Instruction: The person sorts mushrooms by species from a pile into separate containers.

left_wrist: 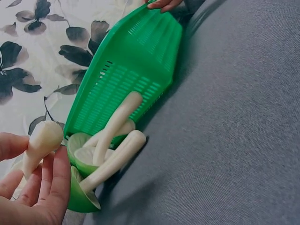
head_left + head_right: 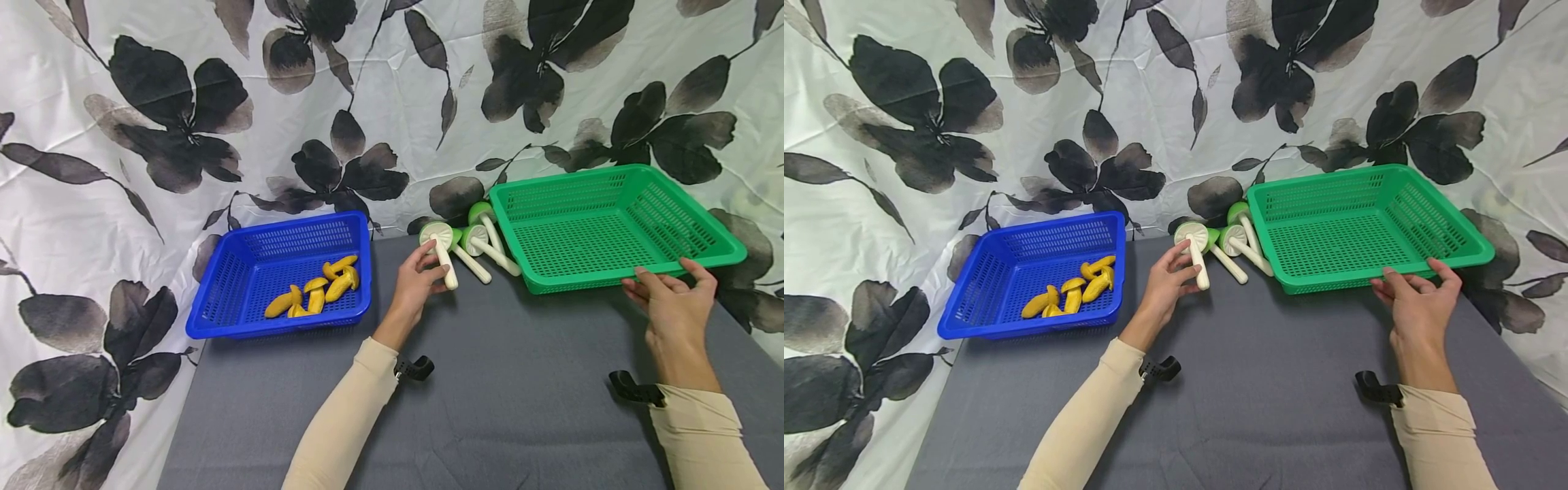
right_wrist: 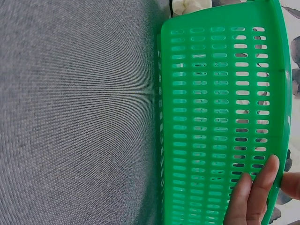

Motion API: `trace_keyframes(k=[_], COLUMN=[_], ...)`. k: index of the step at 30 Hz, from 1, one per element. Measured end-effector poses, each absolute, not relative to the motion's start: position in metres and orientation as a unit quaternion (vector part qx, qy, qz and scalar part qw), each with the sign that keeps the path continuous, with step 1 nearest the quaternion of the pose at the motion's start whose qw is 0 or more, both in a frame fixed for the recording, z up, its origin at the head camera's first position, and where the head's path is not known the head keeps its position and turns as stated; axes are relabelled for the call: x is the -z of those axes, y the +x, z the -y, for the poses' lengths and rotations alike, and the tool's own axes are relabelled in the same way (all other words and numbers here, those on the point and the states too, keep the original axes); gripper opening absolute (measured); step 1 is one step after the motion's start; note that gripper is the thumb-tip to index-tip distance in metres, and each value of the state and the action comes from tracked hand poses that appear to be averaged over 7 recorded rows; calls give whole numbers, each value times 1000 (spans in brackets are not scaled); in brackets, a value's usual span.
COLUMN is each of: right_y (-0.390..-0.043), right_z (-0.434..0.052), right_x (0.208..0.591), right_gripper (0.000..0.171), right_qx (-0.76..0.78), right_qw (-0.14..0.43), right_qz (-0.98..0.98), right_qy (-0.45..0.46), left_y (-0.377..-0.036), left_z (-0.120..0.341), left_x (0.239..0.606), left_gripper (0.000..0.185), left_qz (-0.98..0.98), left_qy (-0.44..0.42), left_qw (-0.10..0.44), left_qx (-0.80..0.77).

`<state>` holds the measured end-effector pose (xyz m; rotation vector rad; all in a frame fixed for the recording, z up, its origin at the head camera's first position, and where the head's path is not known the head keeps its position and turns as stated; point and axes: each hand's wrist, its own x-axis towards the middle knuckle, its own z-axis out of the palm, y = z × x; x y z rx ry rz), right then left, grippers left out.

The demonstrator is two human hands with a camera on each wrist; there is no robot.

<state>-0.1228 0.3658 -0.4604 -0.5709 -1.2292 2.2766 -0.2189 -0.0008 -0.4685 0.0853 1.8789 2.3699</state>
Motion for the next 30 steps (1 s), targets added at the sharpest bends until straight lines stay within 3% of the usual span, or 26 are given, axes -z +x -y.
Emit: trace_keyframes(k=[30], right_y=[-123], right_z=[-367], right_x=[461], right_gripper=[81], right_qx=[-832], right_qw=[247], right_qz=[454], right_qy=[-202], left_y=[-227], left_z=[-39], left_x=[425], left_gripper=[62], left_qz=[-618], left_qy=[107], left_qw=[83], left_qx=[-775])
